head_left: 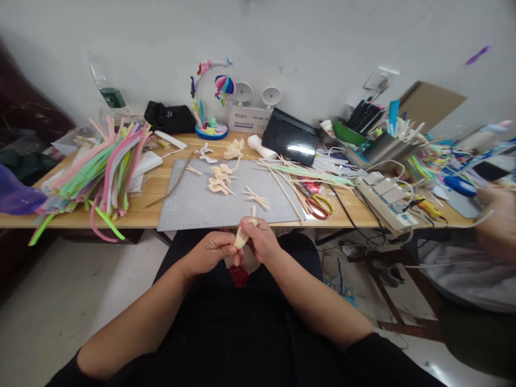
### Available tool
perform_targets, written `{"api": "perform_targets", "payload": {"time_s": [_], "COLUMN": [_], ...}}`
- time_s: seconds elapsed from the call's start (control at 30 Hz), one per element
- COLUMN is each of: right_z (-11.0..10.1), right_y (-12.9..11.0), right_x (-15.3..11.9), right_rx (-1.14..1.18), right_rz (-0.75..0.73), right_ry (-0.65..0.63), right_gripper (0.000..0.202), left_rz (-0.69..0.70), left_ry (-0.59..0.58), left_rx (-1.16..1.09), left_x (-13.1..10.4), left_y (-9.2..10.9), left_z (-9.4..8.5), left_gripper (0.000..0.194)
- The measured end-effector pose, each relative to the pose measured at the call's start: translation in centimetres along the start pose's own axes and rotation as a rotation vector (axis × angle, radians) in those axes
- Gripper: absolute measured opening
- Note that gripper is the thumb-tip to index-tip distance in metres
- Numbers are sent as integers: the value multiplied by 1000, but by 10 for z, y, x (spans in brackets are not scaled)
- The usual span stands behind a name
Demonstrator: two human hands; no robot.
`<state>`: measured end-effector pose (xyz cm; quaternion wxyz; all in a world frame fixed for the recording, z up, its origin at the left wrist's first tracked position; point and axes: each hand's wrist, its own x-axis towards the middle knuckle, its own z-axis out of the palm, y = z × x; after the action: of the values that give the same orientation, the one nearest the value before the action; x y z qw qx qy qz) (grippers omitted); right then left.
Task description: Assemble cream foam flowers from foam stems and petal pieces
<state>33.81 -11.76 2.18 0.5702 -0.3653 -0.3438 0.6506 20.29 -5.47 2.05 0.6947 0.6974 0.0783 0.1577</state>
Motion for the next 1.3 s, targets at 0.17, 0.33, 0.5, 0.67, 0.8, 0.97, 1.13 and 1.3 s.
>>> {"api": "perform_targets", "payload": {"time_s": [0.17, 0.33, 0.5, 0.67, 0.8, 0.97, 1.13, 1.3], "right_z": [2, -2, -12, -12, -15, -33, -31, -18], "right_y": [-2, -9, -8, -2, -4, -11, -1, 11], "right_x": [-2, -1, 2, 6, 8, 8, 6, 11], "right_rx": [-19, -290, -460, -198, -149, -177, -207, -505], "right_rz": [38, -188, -231, -41, -23, -106, -124, -287], "right_ry": [-24, 189, 316, 227, 228, 201, 260, 332], "right_gripper": [34, 32, 39, 40, 41, 42, 30, 17], "left_rz": [19, -29, -73, -57, -48, -76, -92, -140], "left_ry": [-18, 3, 81, 77, 90, 219, 462, 588], "left_rx": [91, 46, 35, 71, 108, 103, 114, 157], "left_x": [-2, -3, -1, 2, 4, 7, 14, 22], "left_y": [2, 0, -1, -5, -7, -11, -20, -26], "left_z": [0, 0, 2, 3, 2, 2, 5, 5], "left_gripper": [27, 27, 24, 23, 23, 22, 23, 29]}}
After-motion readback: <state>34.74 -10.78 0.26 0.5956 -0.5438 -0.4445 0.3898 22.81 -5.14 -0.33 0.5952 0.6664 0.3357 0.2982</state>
